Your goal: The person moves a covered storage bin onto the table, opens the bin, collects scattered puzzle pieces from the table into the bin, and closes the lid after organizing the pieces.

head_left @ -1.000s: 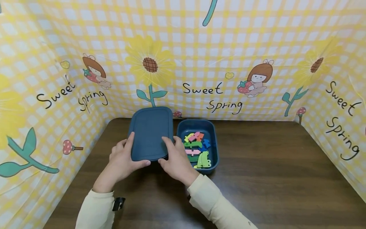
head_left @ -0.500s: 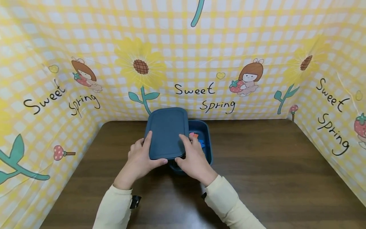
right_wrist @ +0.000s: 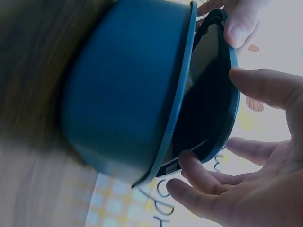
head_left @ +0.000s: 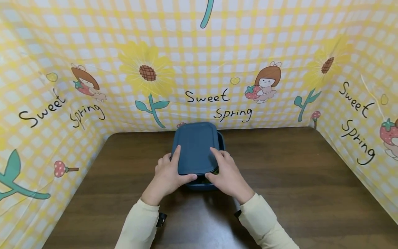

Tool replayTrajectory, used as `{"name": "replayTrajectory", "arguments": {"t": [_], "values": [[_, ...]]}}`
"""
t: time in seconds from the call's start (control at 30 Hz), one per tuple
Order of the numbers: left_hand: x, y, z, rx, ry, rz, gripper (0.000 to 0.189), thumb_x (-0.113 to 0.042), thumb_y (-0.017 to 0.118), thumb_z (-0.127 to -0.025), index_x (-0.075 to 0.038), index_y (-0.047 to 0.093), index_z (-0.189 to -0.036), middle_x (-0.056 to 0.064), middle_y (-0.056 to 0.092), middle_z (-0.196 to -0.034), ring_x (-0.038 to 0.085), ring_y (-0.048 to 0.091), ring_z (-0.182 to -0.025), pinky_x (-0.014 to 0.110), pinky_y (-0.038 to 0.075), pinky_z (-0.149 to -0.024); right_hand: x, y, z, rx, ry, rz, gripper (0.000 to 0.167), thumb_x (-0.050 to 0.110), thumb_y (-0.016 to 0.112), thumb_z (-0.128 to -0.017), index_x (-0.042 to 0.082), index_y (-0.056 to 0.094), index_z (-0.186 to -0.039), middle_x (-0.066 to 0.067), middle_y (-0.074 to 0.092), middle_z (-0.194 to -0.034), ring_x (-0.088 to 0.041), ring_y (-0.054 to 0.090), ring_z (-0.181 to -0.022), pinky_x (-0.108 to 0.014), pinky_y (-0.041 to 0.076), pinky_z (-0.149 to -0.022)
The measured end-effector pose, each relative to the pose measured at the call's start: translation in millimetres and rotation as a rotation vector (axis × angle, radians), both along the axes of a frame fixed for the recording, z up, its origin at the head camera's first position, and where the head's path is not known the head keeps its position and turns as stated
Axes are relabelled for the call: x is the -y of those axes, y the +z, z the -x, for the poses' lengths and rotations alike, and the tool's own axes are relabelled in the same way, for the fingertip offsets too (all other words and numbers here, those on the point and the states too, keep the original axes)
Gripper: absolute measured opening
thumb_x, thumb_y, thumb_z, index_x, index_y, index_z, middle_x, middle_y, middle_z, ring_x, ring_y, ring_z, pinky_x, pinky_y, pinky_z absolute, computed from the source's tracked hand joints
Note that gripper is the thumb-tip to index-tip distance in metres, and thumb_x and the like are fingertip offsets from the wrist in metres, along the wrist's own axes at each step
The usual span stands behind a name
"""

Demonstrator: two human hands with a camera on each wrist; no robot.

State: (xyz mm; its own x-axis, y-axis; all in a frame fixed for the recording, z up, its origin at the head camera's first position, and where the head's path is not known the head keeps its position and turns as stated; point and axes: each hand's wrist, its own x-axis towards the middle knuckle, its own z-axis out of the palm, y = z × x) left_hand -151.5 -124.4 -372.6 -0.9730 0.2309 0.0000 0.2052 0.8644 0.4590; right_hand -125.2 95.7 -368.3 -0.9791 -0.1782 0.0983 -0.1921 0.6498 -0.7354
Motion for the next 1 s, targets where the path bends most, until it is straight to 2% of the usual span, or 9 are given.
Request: {"name": "replayTrajectory", "arguments": {"t": [0.27,0.7,1.0], "values": [[-13.0,-4.8,0.0,0.025,-0.007,-0.018,0.115,-0.063,0.076,-0.082,-0.008,0.015,-0.163,0.035,0.03,-0.15,0.053,0.03,-0.134,0.065,0.026,-0.107,-18,-6.1,-0.6,-0.019,-0.016,0.012,0.085,0.024,0.082,-0.085,0.018,0.038,-0.158,-0.016,0.039,-0.152,-0.034,0.039,-0.137,-0.056,0.041,-0.104],[-27.5,-1.8,-6.5,-0.013,-0.018,0.049,0.115,-0.063,0.077,-0.081,-0.006,0.019,-0.162,0.035,0.032,-0.149,0.053,0.033,-0.131,0.065,0.03,-0.105,-34,-18.7,-0.1,-0.002,-0.004,0.022,0.087,0.024,0.084,-0.084,0.017,0.037,-0.158,-0.016,0.041,-0.149,-0.032,0.048,-0.131,-0.052,0.043,-0.102],[-33.6,-4.8,-8.9,-0.038,-0.028,0.092,0.114,-0.063,0.077,-0.081,-0.006,0.02,-0.161,0.036,0.035,-0.147,0.051,0.037,-0.128,0.062,0.036,-0.1,-39,-26.4,0.0,-0.011,0.01,0.0,0.087,0.024,0.085,-0.084,0.014,0.039,-0.157,-0.017,0.044,-0.146,-0.033,0.05,-0.127,-0.051,0.044,-0.101]]}}
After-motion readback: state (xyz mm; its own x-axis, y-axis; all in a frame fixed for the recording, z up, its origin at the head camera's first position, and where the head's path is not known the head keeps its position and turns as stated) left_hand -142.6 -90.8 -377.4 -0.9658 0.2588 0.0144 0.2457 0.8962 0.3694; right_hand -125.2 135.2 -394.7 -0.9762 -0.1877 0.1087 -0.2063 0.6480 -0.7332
